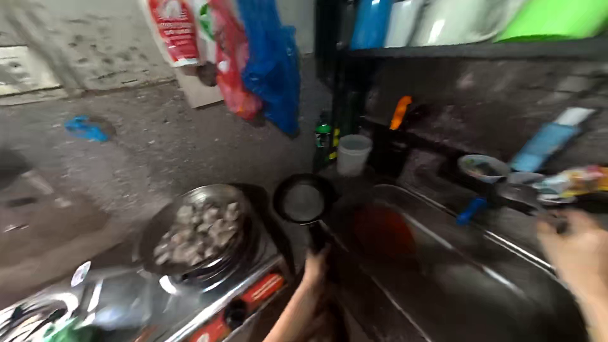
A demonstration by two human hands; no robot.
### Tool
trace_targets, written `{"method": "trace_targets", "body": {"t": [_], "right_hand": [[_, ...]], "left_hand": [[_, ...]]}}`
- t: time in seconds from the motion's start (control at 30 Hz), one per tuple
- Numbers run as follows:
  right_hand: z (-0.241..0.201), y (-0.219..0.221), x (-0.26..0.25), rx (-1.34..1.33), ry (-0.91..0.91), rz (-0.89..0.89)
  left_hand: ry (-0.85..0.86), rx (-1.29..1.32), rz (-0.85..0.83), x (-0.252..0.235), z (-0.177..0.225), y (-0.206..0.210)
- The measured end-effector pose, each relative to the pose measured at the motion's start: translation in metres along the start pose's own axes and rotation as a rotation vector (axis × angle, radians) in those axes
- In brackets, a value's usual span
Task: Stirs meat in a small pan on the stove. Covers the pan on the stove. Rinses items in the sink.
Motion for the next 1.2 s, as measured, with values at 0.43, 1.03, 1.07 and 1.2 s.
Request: {"method": "trace_targets", "body": {"t": [0.43, 1.03, 1.07, 1.2], "right_hand": [[0.055, 0.096, -0.034, 0.276, 0.147, -0.419], [0.102, 0.102, -0.046, 0.371, 0.275, -0.419], [0.102, 0.101, -0.047, 0.387, 0.282, -0.430], [0.104, 0.104, -0.045, 0.403, 0.294, -0.449]], "left_hand": [[-0.071, -0.262, -0.137, 0.062, -0.015, 0.056], [-0.070, -0.670, -0.623, 0.065, -0.048, 0.181], [-0.060, -0.664, -0.629, 0.065, -0.048, 0.183], [-0.040, -0.682, -0.646, 0.063, -0.053, 0.187]]}}
Point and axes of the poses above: each hand's wrist, its own x-axis away from the middle knuckle, its own y-axis out of the palm, z = x × y, the point moved 9 cm from there along -x, towards the middle knuckle, and after that the axes turned 15 degrees about -x, right-handed, at the moved point
